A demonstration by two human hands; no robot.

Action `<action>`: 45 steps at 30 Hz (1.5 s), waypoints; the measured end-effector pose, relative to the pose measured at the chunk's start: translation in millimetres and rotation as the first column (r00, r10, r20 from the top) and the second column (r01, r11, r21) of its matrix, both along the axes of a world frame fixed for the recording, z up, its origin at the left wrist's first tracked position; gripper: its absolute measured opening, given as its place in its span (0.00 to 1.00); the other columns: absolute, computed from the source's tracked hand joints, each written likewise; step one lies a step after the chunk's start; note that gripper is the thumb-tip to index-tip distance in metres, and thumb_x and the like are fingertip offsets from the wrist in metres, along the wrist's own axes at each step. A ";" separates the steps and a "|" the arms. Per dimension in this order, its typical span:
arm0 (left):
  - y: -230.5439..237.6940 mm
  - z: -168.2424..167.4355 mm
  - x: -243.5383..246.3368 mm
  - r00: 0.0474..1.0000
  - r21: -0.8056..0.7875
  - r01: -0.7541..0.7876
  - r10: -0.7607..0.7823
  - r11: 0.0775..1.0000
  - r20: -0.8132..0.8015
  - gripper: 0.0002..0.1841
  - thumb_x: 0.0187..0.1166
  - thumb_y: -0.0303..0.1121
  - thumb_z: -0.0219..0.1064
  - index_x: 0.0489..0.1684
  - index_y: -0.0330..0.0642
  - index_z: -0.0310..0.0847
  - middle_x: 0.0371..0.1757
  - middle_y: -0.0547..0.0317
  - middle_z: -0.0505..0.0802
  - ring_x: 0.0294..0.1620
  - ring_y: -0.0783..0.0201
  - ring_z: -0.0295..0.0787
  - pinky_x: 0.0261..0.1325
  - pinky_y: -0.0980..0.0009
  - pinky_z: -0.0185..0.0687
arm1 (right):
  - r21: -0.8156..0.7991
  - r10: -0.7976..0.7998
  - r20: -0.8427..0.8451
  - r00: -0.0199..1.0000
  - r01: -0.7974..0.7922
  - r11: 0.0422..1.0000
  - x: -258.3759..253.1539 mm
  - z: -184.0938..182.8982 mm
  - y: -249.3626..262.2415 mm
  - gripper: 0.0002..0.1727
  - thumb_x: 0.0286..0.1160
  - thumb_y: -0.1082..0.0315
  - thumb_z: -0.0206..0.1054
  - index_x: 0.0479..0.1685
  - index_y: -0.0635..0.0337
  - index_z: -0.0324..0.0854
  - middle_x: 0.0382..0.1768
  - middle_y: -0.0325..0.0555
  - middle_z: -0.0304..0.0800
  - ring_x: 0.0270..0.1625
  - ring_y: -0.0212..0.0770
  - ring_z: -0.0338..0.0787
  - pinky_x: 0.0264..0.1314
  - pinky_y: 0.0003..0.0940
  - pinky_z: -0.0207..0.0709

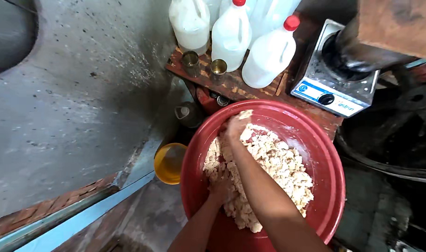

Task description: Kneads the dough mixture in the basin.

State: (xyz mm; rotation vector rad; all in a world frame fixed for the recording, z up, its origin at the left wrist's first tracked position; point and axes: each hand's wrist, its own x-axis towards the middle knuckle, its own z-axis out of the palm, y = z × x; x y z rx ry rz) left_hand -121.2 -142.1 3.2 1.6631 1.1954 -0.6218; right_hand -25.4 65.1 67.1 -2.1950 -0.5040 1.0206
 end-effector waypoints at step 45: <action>52.4 0.0 2.7 0.981 0.327 -0.187 0.191 0.926 0.018 0.46 0.73 0.61 0.70 0.89 0.43 0.64 0.95 0.43 0.56 0.91 0.35 0.56 0.85 0.40 0.63 | -0.437 0.910 0.361 -0.204 -0.899 -0.028 247.8 -52.3 -40.1 0.23 0.80 0.69 0.65 0.75 0.47 0.82 0.84 0.45 0.75 0.79 0.56 0.80 0.76 0.63 0.76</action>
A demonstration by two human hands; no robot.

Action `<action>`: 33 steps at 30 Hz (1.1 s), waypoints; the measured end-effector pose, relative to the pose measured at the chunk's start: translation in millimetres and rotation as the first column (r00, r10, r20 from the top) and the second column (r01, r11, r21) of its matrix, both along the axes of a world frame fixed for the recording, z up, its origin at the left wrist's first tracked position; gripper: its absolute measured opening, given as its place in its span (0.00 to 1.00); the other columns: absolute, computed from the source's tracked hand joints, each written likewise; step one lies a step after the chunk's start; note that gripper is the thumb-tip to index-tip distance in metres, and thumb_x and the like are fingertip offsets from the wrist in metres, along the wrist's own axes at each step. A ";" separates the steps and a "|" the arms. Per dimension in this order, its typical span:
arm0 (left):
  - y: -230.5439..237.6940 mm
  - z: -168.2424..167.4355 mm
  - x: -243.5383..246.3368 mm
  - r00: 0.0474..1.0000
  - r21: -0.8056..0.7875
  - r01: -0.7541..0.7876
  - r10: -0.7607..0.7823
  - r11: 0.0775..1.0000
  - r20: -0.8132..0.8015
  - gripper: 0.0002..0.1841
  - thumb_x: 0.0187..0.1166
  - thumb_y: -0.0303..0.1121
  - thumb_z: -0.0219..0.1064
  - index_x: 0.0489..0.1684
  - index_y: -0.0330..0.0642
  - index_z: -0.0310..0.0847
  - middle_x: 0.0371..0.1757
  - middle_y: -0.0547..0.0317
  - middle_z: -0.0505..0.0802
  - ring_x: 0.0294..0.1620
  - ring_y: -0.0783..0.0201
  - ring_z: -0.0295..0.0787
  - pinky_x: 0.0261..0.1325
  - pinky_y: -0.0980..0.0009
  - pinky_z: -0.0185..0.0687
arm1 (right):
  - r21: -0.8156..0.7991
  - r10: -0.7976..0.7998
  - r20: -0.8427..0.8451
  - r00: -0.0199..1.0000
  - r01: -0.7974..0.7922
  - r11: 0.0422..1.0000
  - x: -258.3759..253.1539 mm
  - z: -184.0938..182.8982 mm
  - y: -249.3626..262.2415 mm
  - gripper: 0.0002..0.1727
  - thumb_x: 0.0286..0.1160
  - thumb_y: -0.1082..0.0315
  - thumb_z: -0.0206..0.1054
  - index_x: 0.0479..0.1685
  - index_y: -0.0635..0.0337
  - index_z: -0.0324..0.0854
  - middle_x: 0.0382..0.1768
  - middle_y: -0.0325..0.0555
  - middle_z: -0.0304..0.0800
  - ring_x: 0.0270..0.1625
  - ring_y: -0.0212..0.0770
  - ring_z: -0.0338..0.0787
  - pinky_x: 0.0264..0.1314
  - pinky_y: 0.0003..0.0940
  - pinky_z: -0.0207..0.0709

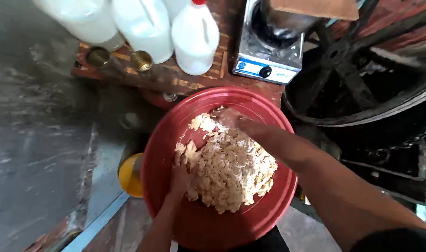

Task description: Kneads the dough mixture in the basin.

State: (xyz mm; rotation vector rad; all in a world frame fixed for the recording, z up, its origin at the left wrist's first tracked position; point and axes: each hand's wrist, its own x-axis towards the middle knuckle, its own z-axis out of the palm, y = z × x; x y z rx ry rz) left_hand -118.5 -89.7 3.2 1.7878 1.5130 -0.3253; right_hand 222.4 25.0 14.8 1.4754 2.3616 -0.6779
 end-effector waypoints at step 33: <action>42.0 30.7 188.2 0.996 -0.553 0.067 -0.018 0.830 0.093 0.44 0.78 0.65 0.65 0.84 0.36 0.67 0.75 0.38 0.83 0.77 0.46 0.80 0.80 0.45 0.75 | -0.723 -0.976 -0.106 -0.191 0.689 -0.056 -12.8 55.5 -246.5 0.44 0.77 0.33 0.64 0.87 0.51 0.69 0.81 0.52 0.78 0.83 0.48 0.76 0.88 0.55 0.67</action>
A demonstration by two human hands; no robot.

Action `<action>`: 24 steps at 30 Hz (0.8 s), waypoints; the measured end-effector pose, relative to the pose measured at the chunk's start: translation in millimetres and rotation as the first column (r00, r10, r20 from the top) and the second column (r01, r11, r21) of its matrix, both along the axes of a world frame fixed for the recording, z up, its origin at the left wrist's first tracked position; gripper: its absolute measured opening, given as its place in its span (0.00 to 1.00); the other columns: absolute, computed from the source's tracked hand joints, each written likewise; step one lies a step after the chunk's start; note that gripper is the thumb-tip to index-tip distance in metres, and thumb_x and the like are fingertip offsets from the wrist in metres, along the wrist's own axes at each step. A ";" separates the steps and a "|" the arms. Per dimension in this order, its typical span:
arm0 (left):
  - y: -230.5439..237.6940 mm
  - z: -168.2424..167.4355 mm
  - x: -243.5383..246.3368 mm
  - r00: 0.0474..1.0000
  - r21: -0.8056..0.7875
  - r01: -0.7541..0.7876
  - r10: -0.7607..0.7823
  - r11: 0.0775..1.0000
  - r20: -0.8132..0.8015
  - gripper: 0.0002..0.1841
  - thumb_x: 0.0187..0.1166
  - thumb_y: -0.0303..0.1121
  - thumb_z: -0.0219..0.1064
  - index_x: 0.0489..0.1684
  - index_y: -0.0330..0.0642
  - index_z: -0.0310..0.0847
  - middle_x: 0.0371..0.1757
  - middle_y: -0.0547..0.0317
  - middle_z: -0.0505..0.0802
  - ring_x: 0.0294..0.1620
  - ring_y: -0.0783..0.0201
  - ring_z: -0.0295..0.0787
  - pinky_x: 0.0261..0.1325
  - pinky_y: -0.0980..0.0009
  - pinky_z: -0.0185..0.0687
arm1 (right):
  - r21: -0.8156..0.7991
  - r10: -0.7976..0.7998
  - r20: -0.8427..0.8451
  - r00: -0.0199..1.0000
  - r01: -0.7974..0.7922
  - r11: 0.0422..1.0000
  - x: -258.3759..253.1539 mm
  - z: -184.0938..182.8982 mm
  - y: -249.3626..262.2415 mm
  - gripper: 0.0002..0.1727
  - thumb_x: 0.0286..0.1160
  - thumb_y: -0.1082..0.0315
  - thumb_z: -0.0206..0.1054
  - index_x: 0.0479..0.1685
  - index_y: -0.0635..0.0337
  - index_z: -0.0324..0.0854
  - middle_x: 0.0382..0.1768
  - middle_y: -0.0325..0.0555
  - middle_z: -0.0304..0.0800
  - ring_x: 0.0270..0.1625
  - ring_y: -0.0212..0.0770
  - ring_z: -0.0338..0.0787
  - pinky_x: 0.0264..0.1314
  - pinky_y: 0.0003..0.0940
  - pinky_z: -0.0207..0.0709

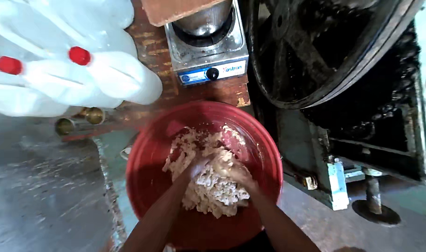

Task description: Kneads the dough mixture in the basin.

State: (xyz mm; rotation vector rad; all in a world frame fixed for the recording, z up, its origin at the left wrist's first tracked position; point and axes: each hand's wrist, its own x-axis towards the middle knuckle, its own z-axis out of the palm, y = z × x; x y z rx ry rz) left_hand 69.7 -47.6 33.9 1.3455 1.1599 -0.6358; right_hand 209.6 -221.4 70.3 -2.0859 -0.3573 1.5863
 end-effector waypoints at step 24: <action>-96.9 59.5 -104.6 0.968 0.336 0.156 -0.077 0.929 -0.237 0.41 0.79 0.51 0.66 0.92 0.44 0.57 0.89 0.45 0.69 0.87 0.40 0.67 0.84 0.35 0.61 | -0.181 0.661 0.467 0.587 -0.668 0.722 -69.3 -64.3 194.8 0.33 0.72 0.59 0.73 0.81 0.49 0.74 0.63 0.69 0.87 0.63 0.74 0.87 0.57 0.77 0.79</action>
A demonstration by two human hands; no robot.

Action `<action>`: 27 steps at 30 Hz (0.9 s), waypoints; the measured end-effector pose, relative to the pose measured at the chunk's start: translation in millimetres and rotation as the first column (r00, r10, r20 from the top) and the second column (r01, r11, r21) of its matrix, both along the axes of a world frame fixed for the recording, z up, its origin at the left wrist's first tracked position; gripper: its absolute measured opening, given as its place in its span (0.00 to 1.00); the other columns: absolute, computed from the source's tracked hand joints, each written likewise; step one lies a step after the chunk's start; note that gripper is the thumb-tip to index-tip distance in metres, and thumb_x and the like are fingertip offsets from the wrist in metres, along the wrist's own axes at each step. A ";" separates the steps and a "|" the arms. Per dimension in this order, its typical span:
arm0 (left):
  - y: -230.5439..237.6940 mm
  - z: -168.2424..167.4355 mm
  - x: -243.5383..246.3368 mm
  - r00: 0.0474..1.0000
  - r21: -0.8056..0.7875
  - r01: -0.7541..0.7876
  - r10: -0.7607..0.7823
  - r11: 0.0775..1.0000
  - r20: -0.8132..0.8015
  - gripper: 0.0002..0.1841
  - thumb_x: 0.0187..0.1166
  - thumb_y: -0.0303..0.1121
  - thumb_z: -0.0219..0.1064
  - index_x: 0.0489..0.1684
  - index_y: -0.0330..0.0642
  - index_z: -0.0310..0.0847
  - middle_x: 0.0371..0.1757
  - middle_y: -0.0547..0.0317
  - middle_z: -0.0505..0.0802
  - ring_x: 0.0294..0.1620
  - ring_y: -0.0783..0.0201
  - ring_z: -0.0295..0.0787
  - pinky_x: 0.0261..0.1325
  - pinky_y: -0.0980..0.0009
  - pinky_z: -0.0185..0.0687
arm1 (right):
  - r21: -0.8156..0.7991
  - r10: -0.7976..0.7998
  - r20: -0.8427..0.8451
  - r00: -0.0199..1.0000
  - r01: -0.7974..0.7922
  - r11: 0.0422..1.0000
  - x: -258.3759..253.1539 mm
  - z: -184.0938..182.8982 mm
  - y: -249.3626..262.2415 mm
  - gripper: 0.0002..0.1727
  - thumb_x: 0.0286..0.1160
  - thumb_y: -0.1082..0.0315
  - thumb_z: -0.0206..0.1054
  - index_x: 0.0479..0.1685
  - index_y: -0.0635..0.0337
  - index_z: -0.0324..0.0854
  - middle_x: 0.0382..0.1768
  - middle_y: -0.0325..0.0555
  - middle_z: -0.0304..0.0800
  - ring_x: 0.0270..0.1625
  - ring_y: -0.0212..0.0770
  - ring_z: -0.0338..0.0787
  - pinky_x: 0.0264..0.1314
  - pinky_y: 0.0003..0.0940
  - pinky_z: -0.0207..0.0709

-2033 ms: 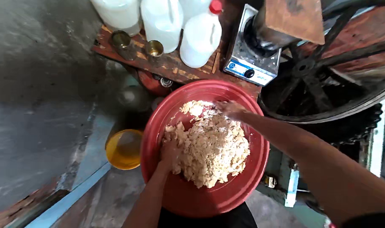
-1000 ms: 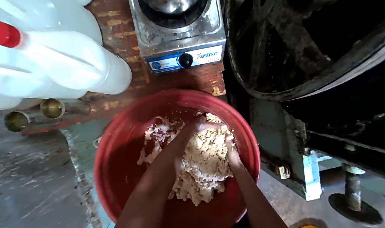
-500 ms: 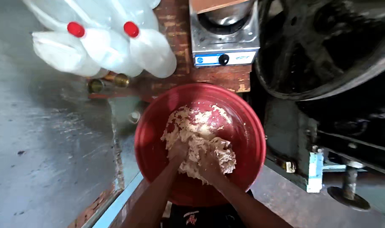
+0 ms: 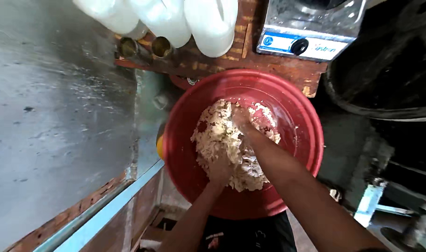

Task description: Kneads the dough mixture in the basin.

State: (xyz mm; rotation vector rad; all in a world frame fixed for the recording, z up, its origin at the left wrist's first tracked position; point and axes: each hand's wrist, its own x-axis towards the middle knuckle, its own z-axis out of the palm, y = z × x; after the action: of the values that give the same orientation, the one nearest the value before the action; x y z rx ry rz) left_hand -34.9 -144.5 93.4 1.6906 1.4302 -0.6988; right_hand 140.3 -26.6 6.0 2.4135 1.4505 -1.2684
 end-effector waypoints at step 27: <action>22.9 -23.6 -19.4 0.996 -0.200 0.049 -0.062 0.979 -0.058 0.32 0.83 0.61 0.57 0.69 0.42 0.83 0.68 0.40 0.88 0.71 0.41 0.84 0.69 0.37 0.79 | -0.022 -0.295 -0.126 0.947 0.294 0.955 -21.1 3.1 -26.7 0.43 0.73 0.50 0.72 0.89 0.52 0.61 0.68 0.69 0.83 0.65 0.70 0.87 0.61 0.71 0.81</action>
State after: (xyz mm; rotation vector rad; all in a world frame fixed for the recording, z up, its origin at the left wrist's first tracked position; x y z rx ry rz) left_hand -54.3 -121.6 69.8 1.5699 1.3136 -0.9030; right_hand 119.2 -53.3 9.1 2.6686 1.1391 -1.5060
